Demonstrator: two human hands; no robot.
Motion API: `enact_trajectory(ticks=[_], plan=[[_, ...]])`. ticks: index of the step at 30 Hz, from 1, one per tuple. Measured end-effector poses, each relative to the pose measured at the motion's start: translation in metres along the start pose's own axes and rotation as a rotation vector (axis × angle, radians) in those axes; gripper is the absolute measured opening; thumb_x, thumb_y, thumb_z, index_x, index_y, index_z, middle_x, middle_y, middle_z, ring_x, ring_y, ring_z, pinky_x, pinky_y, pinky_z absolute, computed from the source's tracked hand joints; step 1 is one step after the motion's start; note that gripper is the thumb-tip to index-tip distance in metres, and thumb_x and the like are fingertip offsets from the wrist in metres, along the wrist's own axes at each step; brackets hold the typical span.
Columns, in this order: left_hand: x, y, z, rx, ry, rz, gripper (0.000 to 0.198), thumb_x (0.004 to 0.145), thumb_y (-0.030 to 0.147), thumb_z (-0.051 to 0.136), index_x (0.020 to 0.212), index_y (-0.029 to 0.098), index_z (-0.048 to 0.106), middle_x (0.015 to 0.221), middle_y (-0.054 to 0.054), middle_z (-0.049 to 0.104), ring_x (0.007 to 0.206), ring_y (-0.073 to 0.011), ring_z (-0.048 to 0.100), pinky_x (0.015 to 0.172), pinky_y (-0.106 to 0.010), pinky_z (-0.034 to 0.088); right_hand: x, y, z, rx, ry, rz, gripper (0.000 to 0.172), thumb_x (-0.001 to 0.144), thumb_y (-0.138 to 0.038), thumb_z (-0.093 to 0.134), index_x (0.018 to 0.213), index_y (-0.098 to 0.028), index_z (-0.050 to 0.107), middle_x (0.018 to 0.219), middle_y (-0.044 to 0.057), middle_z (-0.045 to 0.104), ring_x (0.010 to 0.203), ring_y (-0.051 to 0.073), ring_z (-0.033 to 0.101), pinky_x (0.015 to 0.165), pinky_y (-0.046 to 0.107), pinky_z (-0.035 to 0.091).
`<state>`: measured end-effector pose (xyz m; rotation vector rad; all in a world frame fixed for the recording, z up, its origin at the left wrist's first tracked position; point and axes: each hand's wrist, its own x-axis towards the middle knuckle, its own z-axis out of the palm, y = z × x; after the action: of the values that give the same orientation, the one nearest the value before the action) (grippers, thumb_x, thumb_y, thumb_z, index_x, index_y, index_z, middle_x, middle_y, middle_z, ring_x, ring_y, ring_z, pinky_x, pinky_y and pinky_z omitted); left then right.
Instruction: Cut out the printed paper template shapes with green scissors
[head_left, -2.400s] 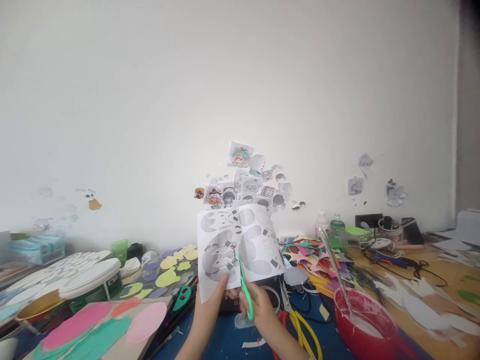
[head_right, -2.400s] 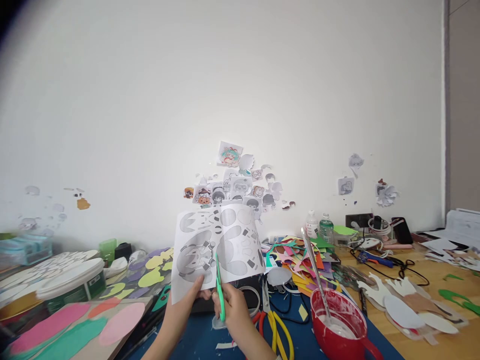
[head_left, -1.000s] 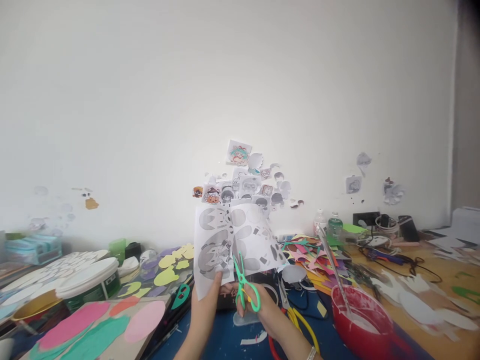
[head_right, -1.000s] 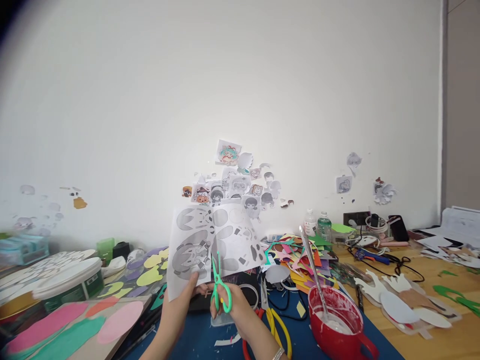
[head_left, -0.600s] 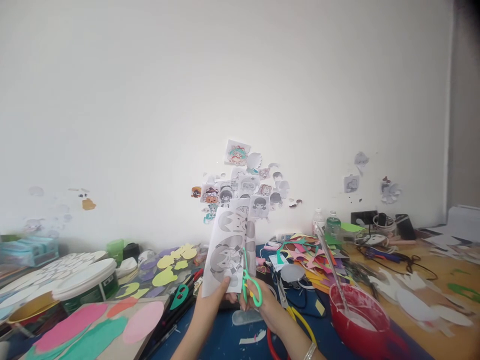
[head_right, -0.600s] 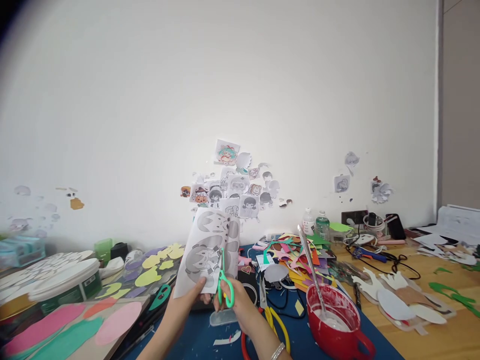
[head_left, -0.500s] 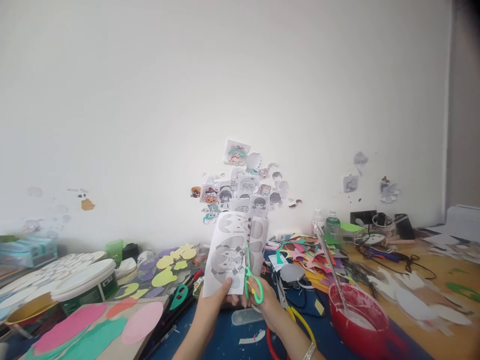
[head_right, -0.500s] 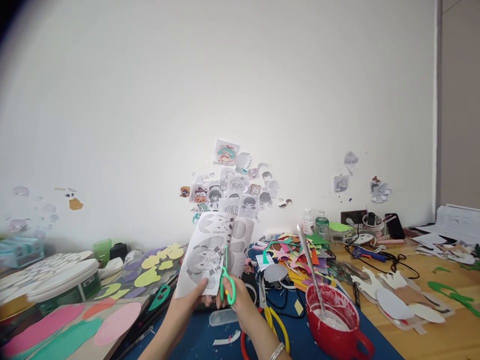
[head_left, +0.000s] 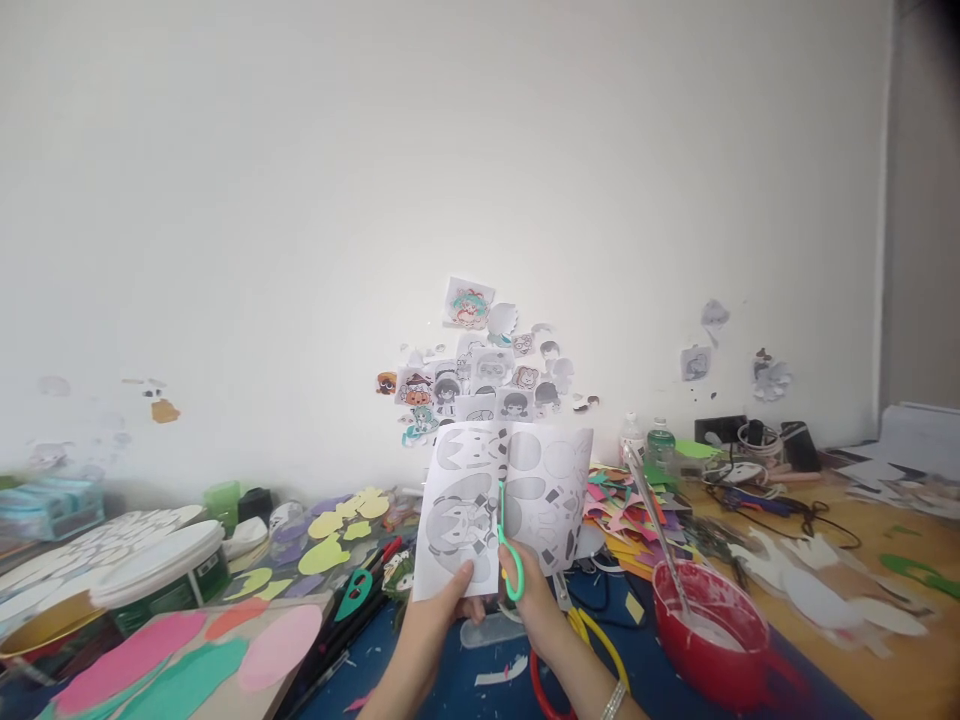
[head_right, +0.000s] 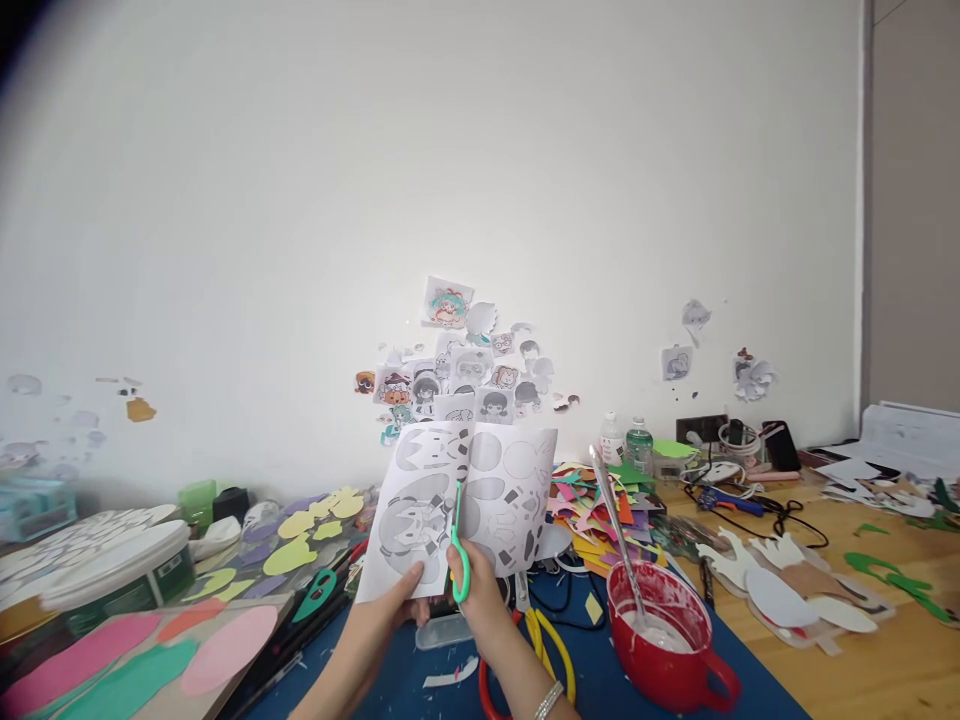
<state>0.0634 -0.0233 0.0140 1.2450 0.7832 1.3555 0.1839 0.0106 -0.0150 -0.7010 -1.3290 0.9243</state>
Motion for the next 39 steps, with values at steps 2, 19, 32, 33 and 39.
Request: enact_trajectory(ticks=[2, 19, 32, 33, 39], plan=[[-0.001, 0.000, 0.001, -0.002, 0.005, -0.008, 0.036, 0.066, 0.041, 0.063, 0.084, 0.012, 0.053, 0.042, 0.000, 0.057, 0.037, -0.0112, 0.049, 0.044, -0.024, 0.043, -0.002, -0.005, 0.000, -0.025, 0.005, -0.017, 0.054, 0.074, -0.061, 0.044, 0.090, -0.012, 0.062, 0.076, 0.007, 0.063, 0.065, 0.020, 0.057, 0.052, 0.025, 0.043], [-0.003, 0.004, 0.006, -0.113, 0.032, -0.014, 0.048, 0.061, 0.036, 0.068, 0.098, 0.014, 0.047, 0.054, 0.000, 0.059, 0.036, -0.0093, 0.046, 0.038, -0.023, 0.041, -0.004, -0.009, 0.000, -0.126, 0.035, -0.083, 0.048, 0.075, -0.056, 0.046, 0.082, -0.012, 0.063, 0.055, 0.004, 0.058, 0.062, 0.022, 0.056, 0.055, 0.028, 0.045], [-0.002, 0.010, 0.003, -0.168, 0.003, -0.026, 0.043, 0.064, 0.031, 0.067, 0.097, 0.015, 0.047, 0.063, 0.000, 0.060, 0.039, -0.0097, 0.049, 0.040, -0.025, 0.043, -0.002, 0.000, -0.001, 0.047, -0.016, -0.039, 0.040, 0.072, -0.053, 0.053, 0.072, -0.013, 0.053, 0.039, -0.006, 0.042, 0.034, 0.007, 0.036, 0.035, 0.019, 0.029], [-0.002, 0.011, 0.004, -0.173, 0.008, -0.025, 0.042, 0.064, 0.032, 0.067, 0.097, 0.015, 0.047, 0.063, 0.000, 0.061, 0.040, -0.0101, 0.049, 0.040, -0.025, 0.043, -0.002, -0.001, -0.001, 0.049, -0.028, -0.040, 0.039, 0.072, -0.052, 0.054, 0.070, -0.013, 0.053, 0.038, -0.006, 0.042, 0.033, 0.007, 0.036, 0.035, 0.019, 0.028], [-0.005, 0.023, 0.005, -0.140, 0.186, 0.056, 0.041, 0.063, 0.036, 0.066, 0.095, 0.018, 0.047, 0.061, 0.002, 0.060, 0.041, -0.0124, 0.053, 0.040, -0.026, 0.044, -0.001, 0.000, 0.000, 0.046, -0.066, -0.013, 0.041, 0.069, -0.054, 0.057, 0.074, -0.014, 0.053, 0.038, -0.006, 0.043, 0.032, 0.007, 0.035, 0.036, 0.019, 0.029]])
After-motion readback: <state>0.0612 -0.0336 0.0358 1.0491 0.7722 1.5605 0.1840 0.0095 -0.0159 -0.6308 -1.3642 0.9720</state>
